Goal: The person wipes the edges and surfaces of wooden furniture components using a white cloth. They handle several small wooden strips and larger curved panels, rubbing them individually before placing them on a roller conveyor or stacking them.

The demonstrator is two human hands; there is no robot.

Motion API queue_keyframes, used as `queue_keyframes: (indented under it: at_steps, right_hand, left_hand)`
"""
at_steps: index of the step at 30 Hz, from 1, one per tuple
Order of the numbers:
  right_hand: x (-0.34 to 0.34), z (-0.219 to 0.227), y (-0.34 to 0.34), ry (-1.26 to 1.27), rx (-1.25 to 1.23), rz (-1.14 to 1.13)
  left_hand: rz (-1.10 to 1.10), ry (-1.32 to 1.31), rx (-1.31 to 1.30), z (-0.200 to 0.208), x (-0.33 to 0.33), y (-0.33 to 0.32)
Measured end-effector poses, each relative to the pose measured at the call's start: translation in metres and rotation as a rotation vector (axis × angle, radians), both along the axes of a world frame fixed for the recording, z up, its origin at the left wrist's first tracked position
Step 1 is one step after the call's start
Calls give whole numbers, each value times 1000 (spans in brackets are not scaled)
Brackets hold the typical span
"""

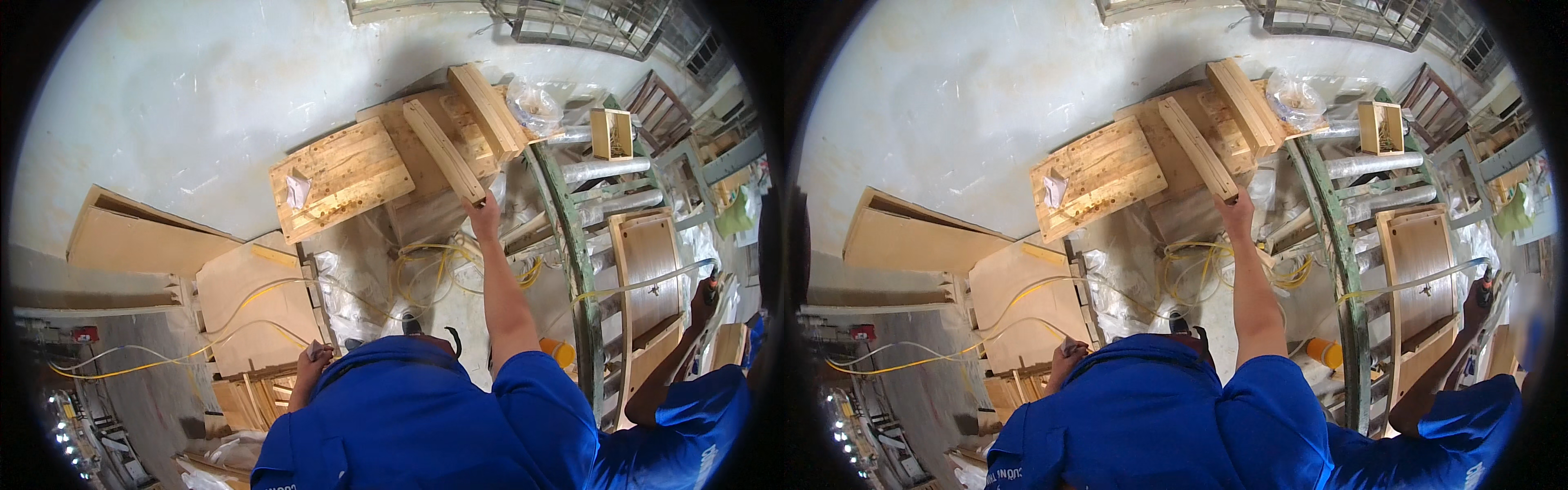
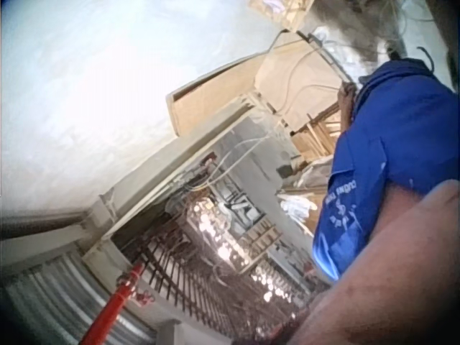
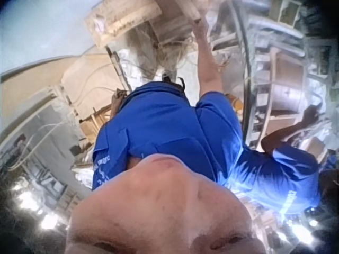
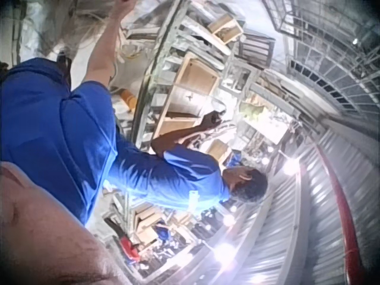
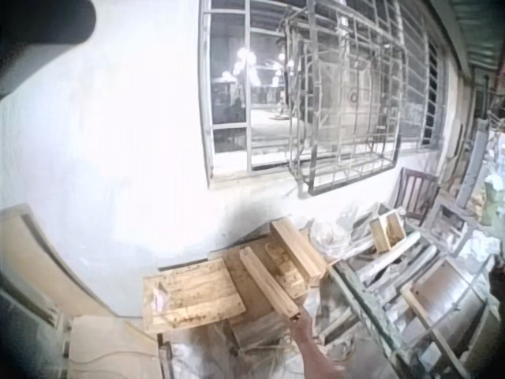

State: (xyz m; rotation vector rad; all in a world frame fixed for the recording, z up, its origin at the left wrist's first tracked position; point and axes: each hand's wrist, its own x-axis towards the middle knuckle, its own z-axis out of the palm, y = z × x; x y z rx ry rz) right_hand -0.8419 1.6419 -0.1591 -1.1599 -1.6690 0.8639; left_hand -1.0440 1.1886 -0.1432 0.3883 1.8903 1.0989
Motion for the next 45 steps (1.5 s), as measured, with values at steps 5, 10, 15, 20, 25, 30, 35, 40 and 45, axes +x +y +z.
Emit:
queue_keyframes:
  at_steps: [5,10,15,20,25,30,35,40,45]
  right_hand:
    - [16,-7,9,840,-589,79]
    - [27,-13,14,630,-554,138]
    - [35,-12,29,768,-782,88]
    - [49,-12,39,858,-931,77]
    - [41,-6,10,925,-1321,225]
    - [20,-7,-12,1054,-1320,350]
    - [-2,-15,-8,498,-487,122]
    - [-10,-21,-29,375,-445,85]
    - [-8,-14,-51,224,-271,-44]
  left_hand:
    - [-6,-42,18,-7,-4,-2]
    - [-15,-48,-11,-5,4,-3]
    - [-28,-24,-23,1,9,-3]
    - [-15,-39,-48,5,10,0]
    - [-26,-41,-50,5,11,-6]
    - [-93,-3,-82,-1,14,-1]
    - [-118,7,-37,-1,14,5]
    - [-91,9,-91,2,19,6]
    - [-58,-6,-42,5,21,4]
